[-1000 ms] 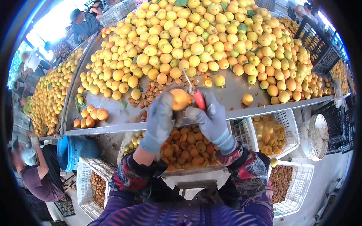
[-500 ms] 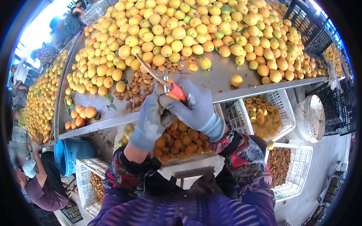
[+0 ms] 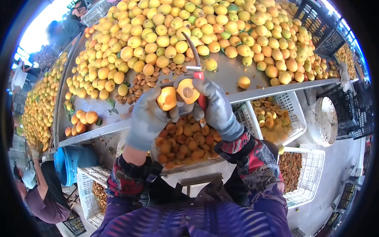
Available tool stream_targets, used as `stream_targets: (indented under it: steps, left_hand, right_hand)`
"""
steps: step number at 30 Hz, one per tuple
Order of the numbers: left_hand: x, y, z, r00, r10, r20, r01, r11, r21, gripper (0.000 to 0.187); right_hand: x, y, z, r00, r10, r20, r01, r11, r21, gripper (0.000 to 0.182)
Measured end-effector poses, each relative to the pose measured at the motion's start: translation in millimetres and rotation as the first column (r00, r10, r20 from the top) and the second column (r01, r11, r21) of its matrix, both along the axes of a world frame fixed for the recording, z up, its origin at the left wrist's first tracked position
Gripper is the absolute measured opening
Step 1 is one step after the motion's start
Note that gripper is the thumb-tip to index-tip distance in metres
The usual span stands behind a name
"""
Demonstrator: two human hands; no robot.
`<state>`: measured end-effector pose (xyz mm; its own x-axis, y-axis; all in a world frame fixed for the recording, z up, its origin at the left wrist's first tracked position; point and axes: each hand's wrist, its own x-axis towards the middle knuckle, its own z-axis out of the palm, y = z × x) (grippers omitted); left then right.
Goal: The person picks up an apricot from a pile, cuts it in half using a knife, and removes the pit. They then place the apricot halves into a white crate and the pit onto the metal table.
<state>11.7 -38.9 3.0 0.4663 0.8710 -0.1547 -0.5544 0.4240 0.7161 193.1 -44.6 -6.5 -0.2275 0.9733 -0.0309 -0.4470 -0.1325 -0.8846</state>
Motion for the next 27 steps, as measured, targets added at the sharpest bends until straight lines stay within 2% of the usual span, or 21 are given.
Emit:
stream_targets:
  steps: [1, 3, 5, 7, 9, 12, 16, 18, 20, 22, 24, 25, 27]
  left_hand:
    - [2, -2, 2, 1.000, -0.010, 0.001, 0.010, 1.000, 0.001, 0.043]
    - [6, -6, 5, 0.933, 0.012, -0.358, 0.066, 0.977, 0.205, 0.039]
    - [11, -9, 3, 0.943, 0.021, -0.333, 0.063, 0.969, 0.239, 0.038]
    - [19, -10, -5, 0.961, 0.108, -0.253, -0.007, 0.929, 0.370, 0.038]
    - [20, -9, -1, 0.975, 0.105, -0.197, -0.033, 0.940, 0.338, 0.036]
    - [16, -4, -11, 0.985, 0.129, -0.112, -0.107, 0.977, 0.187, 0.031]
    - [16, -7, -6, 0.958, 0.209, -0.196, -0.166, 0.963, 0.213, 0.029]
    - [16, -7, -5, 0.936, 0.267, -0.229, -0.198, 0.938, 0.285, 0.023]
    - [17, -10, 0, 0.941, 0.268, -0.208, -0.200, 0.933, 0.300, 0.023]
    - [18, -11, 0, 0.944, 0.270, -0.188, -0.203, 0.927, 0.314, 0.023]
    - [20, -9, -7, 0.843, 0.419, -0.337, -0.151, 0.787, 0.599, 0.026]
    - [21, -9, -8, 0.843, 0.418, -0.338, -0.150, 0.787, 0.598, 0.026]
    - [23, -11, -10, 0.785, 0.553, -0.279, -0.173, 0.628, 0.759, 0.026]
  right_hand:
    - [3, 2, -2, 0.995, 0.015, -0.102, -0.019, 0.999, -0.039, 0.038]
    - [6, 4, -7, 0.993, -0.042, -0.110, 0.035, 0.997, -0.062, 0.038]
    - [9, 5, -9, 0.996, -0.024, -0.081, 0.017, 0.996, -0.090, 0.037]
    - [9, 5, -8, 0.999, -0.013, -0.052, 0.007, 0.992, -0.123, 0.038]
    - [2, 2, -8, 0.996, 0.034, 0.077, -0.022, 0.989, -0.144, 0.044]
    - [-4, -2, -18, 0.996, -0.012, 0.087, 0.015, 0.999, -0.036, 0.047]
    - [-15, -9, 5, 0.987, -0.079, 0.139, 0.076, 0.997, 0.024, 0.041]
    - [-15, -8, 1, 0.987, -0.076, 0.141, 0.072, 0.997, 0.032, 0.038]
    - [-16, -9, 3, 0.987, -0.071, 0.145, 0.065, 0.997, 0.041, 0.034]
    - [-17, -13, 14, 0.988, -0.043, 0.147, 0.047, 0.999, -0.024, 0.030]
    - [-16, -13, 16, 0.989, -0.015, 0.146, 0.022, 0.999, -0.048, 0.030]
    - [-15, -13, 15, 0.989, 0.013, 0.145, -0.002, 0.997, -0.074, 0.030]
    - [-17, -13, 15, 0.994, 0.004, 0.113, 0.005, 0.996, -0.085, 0.030]
